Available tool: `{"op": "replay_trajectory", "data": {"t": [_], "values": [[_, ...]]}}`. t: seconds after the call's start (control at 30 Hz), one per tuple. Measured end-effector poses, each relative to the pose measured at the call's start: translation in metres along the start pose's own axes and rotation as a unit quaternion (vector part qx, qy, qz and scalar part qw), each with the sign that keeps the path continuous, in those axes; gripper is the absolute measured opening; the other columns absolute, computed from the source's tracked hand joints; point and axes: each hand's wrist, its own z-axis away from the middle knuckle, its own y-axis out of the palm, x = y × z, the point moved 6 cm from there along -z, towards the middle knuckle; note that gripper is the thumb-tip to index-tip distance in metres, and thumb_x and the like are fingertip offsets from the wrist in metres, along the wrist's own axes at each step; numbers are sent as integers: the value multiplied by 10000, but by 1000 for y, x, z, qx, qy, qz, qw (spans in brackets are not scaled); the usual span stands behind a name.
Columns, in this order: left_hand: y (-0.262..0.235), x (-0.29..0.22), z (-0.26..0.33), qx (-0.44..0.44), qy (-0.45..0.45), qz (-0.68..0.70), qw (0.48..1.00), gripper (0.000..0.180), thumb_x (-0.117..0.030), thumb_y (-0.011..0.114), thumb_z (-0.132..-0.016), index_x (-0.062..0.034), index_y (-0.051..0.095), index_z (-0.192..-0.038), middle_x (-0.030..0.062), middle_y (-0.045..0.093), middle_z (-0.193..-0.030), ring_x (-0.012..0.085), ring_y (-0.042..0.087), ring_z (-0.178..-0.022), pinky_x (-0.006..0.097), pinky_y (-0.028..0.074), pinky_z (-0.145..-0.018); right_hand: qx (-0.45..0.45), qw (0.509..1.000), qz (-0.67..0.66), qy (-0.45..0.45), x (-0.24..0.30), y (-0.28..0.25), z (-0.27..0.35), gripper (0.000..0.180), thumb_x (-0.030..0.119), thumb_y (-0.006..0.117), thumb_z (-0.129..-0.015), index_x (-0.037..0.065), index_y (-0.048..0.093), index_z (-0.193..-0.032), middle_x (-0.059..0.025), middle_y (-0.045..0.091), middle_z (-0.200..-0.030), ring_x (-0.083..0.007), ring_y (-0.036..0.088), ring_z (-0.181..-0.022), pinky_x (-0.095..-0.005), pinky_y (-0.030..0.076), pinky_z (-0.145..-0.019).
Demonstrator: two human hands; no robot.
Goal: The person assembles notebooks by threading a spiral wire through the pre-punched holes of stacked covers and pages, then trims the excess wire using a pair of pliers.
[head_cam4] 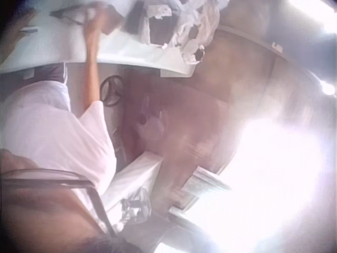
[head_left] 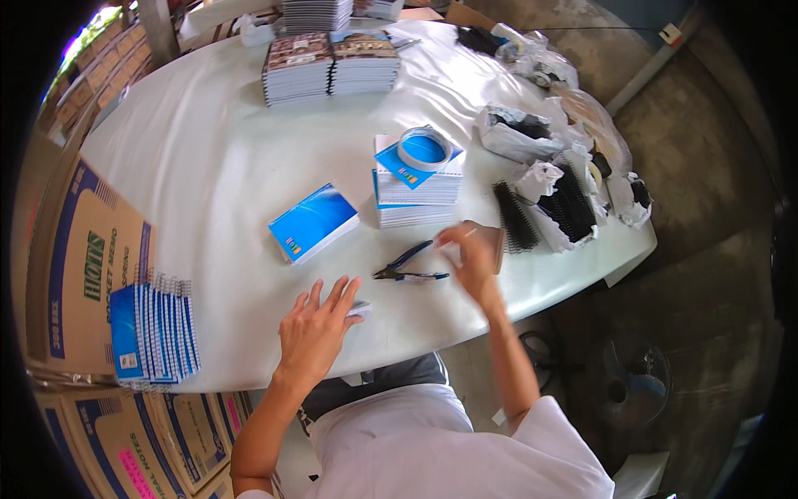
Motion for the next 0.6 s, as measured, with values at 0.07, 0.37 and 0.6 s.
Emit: {"op": "replay_trajectory", "data": {"t": [0.07, 0.37, 0.6], "values": [[3, -3, -2, 39, -14, 29, 999, 578, -320, 689, -860, -173, 515, -1391, 39, 637, -1298, 336, 648, -1102, 409, 552, -836, -138, 959, 226, 98, -64, -64, -15, 135, 118, 722, -827, 43, 636, -899, -144, 625, -891, -341, 614, -852, -416, 490, -754], [4, 3, -3, 60, -18, 38, 997, 584, -373, 687, -856, -144, 532, -1371, 75, 654, -1263, 342, 665, -1077, 402, 573, -787, -53, 849, 507, 138, -149, -90, -41, 244, 251, 737, -798, 29, 649, -850, -146, 656, -874, -323, 644, -881, -448, 500, -755], [6, 4, -3, 58, -26, 56, 996, 624, -358, 697, -848, -175, 495, -1410, 79, 654, -1260, 347, 650, -1105, 407, 560, -768, -22, 869, 484, 101, -142, -94, -44, 246, 258, 717, -821, 23, 651, -840, -157, 653, -856, -335, 654, -864, -447, 510, -740]]}}
